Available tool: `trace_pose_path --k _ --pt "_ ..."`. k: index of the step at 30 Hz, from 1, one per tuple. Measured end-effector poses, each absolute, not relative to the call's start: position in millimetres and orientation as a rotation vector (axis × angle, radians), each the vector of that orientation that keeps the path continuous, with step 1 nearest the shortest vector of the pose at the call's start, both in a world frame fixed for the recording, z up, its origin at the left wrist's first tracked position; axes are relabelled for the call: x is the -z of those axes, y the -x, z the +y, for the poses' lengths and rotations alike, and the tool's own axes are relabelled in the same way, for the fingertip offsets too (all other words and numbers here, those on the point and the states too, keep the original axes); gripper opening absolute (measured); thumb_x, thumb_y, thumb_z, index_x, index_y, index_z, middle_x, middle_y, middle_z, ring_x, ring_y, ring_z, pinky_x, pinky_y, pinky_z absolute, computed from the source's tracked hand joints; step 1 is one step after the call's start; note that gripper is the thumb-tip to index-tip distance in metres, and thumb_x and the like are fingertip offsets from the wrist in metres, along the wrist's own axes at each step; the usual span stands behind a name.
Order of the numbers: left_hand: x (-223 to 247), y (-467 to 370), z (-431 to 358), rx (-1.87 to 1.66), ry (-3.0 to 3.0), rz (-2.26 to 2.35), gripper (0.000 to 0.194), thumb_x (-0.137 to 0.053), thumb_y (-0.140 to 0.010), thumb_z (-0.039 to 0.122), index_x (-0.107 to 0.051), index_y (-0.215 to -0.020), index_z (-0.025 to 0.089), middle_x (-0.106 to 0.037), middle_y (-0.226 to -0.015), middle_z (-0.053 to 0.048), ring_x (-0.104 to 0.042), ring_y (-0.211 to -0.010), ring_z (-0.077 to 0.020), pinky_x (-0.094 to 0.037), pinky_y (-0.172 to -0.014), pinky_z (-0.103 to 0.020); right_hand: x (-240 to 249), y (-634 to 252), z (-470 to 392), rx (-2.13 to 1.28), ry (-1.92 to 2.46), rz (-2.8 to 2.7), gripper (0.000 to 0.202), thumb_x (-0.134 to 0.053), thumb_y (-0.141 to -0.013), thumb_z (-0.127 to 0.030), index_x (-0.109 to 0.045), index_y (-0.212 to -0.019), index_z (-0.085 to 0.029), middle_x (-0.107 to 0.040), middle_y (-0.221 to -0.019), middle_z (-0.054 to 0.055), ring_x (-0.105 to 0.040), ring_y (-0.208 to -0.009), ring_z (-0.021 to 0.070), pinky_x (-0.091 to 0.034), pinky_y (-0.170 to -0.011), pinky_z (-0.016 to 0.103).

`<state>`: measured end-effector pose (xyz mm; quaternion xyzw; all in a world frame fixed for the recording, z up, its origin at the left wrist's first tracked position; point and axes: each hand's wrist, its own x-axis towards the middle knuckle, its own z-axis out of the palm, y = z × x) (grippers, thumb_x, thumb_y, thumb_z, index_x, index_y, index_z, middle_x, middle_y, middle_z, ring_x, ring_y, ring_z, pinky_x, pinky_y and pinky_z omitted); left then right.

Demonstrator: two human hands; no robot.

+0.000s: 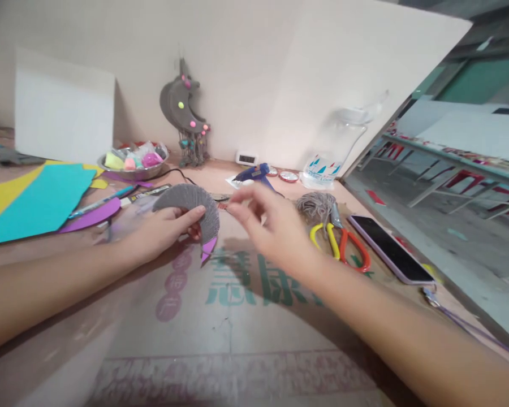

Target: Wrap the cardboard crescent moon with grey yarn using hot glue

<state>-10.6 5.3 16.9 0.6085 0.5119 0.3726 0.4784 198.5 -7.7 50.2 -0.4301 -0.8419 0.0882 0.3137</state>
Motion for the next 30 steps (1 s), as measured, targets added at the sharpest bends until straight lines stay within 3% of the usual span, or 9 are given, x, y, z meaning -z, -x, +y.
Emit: trace_pose_path --k 3,6,8,12,20,30 --pt "-16 10 6 -0.92 -1.47 1.2 0.041 -0.051 -0.078 0.053 -0.062 -0.062 0.017 -0.067 -0.064 -0.004 -0.06 -0.061 -0.0144 -0.045 -0.062 -0.024 -31 -191 -12 -0.348 1.195 -2.296 0.026 -0.05 -0.087 -0.042 -0.06 -0.095 -0.019 -0.062 -0.08 0.003 -0.054 -0.066 0.0125 -0.045 -0.06 0.027" --pt "-12 10 6 -0.941 -1.432 1.18 0.041 -0.052 -0.077 0.053 -0.061 -0.06 0.017 -0.067 -0.064 -0.004 -0.058 -0.058 -0.0142 -0.044 -0.058 -0.024 -14 -187 -14 -0.349 1.124 -2.454 0.035 -0.06 -0.078 -0.049 -0.062 -0.097 -0.019 -0.062 -0.092 0.006 -0.056 -0.082 0.0165 -0.045 -0.071 0.029" --pt "-11 10 6 -0.967 -1.404 1.172 0.041 -0.053 -0.076 0.054 -0.06 -0.06 0.018 -0.067 -0.064 -0.004 -0.058 -0.057 -0.0143 -0.043 -0.057 -0.024 -9 -186 -14 -0.285 1.044 -2.516 0.029 -0.059 -0.081 -0.045 -0.063 -0.092 -0.019 -0.061 -0.094 0.006 -0.055 -0.09 0.018 -0.044 -0.078 0.03" --pt "-13 10 5 -0.977 -1.419 1.177 0.042 -0.052 -0.076 0.056 -0.06 -0.061 0.017 -0.067 -0.065 -0.004 -0.059 -0.062 -0.0152 -0.043 -0.059 -0.024 -6 -186 -13 -0.257 0.969 -2.493 0.023 -0.046 -0.091 -0.032 -0.063 -0.085 -0.018 -0.064 -0.084 0.005 -0.056 -0.084 0.0153 -0.042 -0.078 0.029" --pt "-22 12 4 -0.78 -1.715 1.357 0.037 -0.055 -0.074 0.049 -0.062 -0.055 0.018 -0.064 -0.057 -0.004 -0.057 -0.055 -0.0167 -0.041 -0.057 -0.026 -8 -187 -14 -0.354 1.044 -2.365 0.02 -0.047 -0.09 -0.03 -0.063 -0.085 -0.018 -0.066 -0.08 0.002 -0.059 -0.076 0.0127 -0.044 -0.074 0.026" --pt "-25 10 2 -0.903 -1.703 1.282 0.037 -0.051 -0.078 0.044 -0.061 -0.055 0.018 -0.063 -0.056 -0.003 -0.056 -0.055 -0.0156 -0.041 -0.053 -0.024 -12 -191 -12 -0.331 1.113 -2.37 0.02 -0.047 -0.09 -0.029 -0.062 -0.084 -0.017 -0.064 -0.083 0.004 -0.059 -0.081 0.0148 -0.046 -0.075 0.028"
